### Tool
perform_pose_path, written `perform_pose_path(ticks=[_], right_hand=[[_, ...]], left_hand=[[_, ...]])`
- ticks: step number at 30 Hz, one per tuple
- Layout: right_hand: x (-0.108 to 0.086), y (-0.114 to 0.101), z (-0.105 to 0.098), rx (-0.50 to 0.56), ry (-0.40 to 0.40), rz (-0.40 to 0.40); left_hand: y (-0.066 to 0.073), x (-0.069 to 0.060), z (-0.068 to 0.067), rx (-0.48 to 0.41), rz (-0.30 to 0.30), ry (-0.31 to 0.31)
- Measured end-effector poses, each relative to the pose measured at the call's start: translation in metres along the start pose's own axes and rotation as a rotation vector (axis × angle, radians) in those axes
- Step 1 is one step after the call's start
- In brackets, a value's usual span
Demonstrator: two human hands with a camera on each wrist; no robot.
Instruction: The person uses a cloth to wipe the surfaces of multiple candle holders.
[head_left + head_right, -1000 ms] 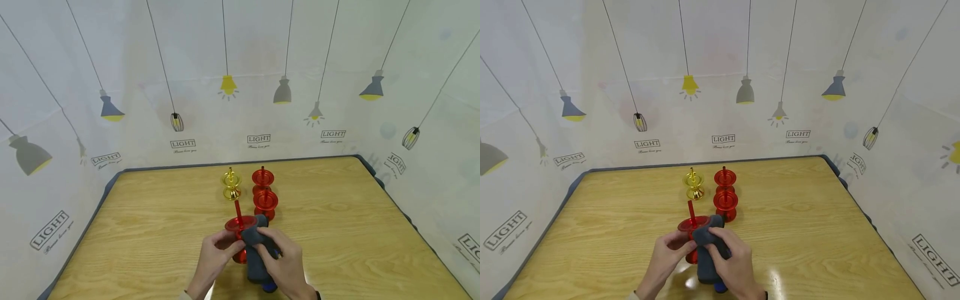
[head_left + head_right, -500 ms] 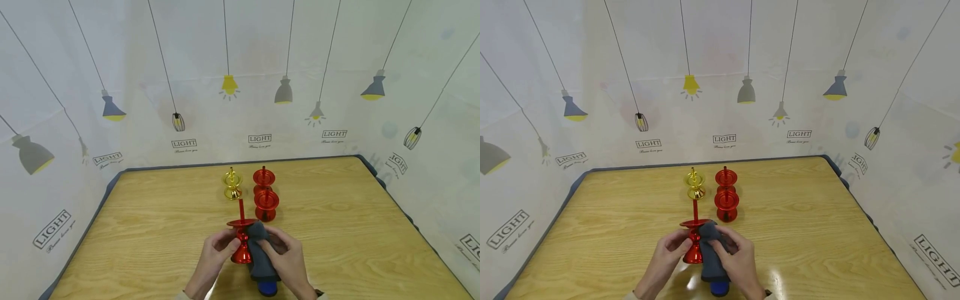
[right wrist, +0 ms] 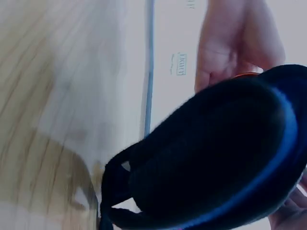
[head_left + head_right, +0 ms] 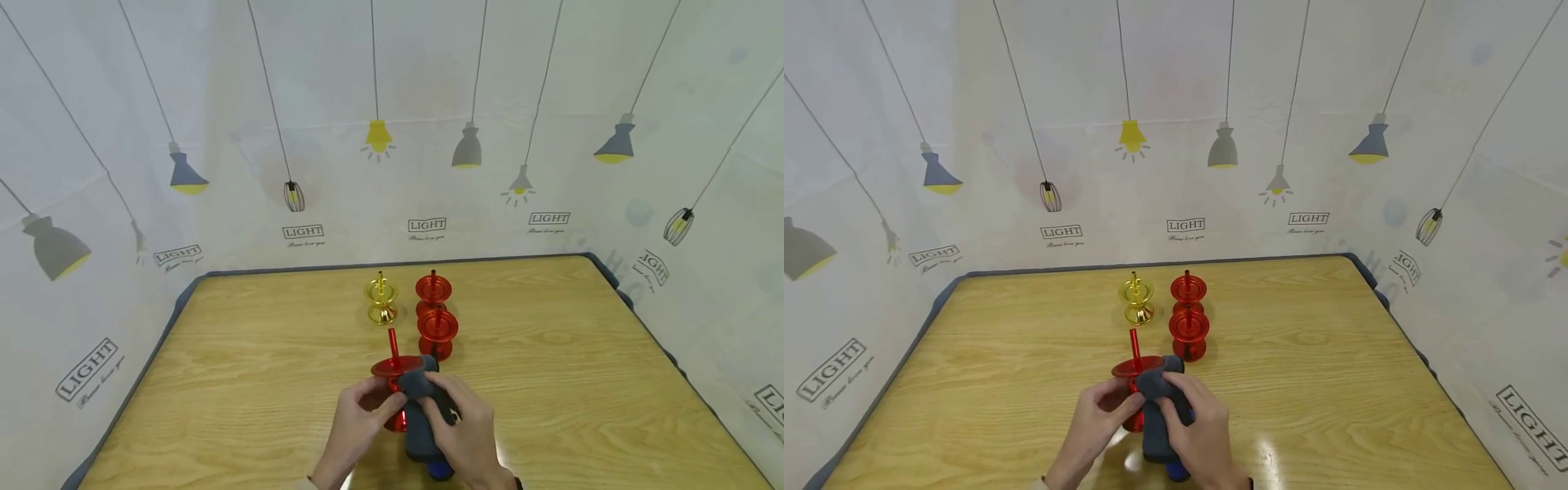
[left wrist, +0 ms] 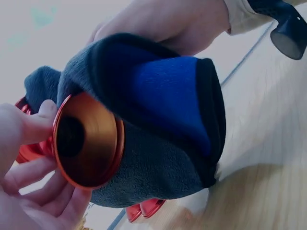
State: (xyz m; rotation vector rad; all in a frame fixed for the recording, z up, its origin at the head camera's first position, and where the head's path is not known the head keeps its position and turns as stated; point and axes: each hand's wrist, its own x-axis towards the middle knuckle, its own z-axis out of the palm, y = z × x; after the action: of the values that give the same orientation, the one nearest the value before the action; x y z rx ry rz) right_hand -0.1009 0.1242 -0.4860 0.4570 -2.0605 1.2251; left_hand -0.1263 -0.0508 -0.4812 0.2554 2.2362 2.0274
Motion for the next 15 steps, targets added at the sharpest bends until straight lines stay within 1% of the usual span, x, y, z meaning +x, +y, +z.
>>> perform_pose_path(ticks=[3, 6, 7, 9, 10, 12, 13, 15], right_hand=[[0.001, 0.002, -0.002, 0.103, -0.032, 0.096], [0.002, 0.006, -0.005, 0.192, -0.078, 0.179], [0.003, 0.009, -0.006, 0.216, -0.096, 0.212], [0.005, 0.015, -0.008, 0.237, -0.123, 0.284], [0.006, 0.018, -0.009, 0.241, -0.126, 0.329], [0.009, 0.025, -0.013, 0.234, -0.119, 0.427], [0.01, 0.028, -0.016, 0.229, -0.106, 0.474], [0.011, 0.032, -0.023, 0.217, -0.073, 0.562]], left_hand=[[-0.001, 0.002, -0.005, 0.016, 0.052, -0.062], [-0.003, 0.005, -0.01, 0.042, 0.108, -0.14], [-0.004, 0.006, -0.011, 0.051, 0.113, -0.158], [-0.007, 0.011, -0.014, 0.054, 0.102, -0.175], [-0.009, 0.014, -0.016, 0.05, 0.095, -0.172], [-0.013, 0.022, -0.018, 0.031, 0.068, -0.139], [-0.015, 0.028, -0.019, 0.019, 0.058, -0.115], [-0.02, 0.039, -0.022, 0.02, 0.061, -0.055]])
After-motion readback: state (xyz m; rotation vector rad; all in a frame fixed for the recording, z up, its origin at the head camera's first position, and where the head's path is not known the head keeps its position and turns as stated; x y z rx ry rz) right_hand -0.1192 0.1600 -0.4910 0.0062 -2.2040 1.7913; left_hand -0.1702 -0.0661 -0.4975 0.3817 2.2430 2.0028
